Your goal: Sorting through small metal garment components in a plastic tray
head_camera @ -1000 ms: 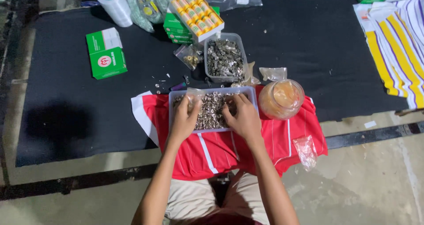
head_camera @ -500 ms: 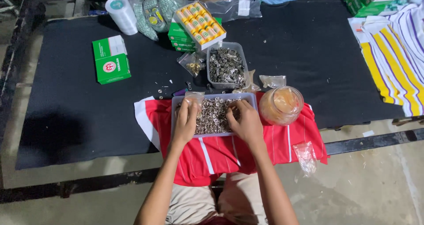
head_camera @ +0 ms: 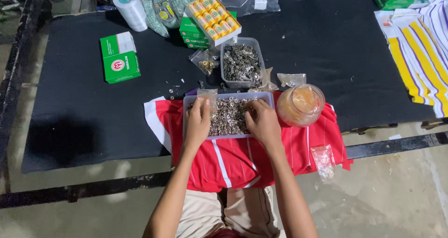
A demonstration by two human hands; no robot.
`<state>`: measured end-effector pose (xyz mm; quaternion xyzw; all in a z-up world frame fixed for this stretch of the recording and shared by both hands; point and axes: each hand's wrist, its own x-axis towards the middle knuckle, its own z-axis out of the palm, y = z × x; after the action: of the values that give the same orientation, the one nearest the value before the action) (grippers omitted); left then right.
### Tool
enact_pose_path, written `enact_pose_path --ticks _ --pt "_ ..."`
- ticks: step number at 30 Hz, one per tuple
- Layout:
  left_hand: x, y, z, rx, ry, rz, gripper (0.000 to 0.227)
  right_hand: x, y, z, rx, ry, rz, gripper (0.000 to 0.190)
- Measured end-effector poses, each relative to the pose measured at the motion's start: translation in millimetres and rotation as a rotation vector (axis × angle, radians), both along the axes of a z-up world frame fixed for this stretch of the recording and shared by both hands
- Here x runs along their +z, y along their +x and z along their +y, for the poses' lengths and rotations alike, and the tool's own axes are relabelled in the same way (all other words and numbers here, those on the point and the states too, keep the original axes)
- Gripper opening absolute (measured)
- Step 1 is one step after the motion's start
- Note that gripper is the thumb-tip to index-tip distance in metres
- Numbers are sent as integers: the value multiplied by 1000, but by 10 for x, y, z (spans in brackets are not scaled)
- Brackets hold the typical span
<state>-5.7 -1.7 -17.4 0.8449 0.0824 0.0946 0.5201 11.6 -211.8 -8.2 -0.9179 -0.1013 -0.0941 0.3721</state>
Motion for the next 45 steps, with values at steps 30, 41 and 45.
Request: enact_pose_path --ticks 30,41,45 --pt "85 174 -89 -265 -86 -28 42 228 -12 227 246 156 80 14" --pt "93 7 8 -194 14 -112 28 244 -43 139 179 158 72 19" --pt "186 -9 -14 -200 -52 -145 34 283 -35 173 218 150 85 26"
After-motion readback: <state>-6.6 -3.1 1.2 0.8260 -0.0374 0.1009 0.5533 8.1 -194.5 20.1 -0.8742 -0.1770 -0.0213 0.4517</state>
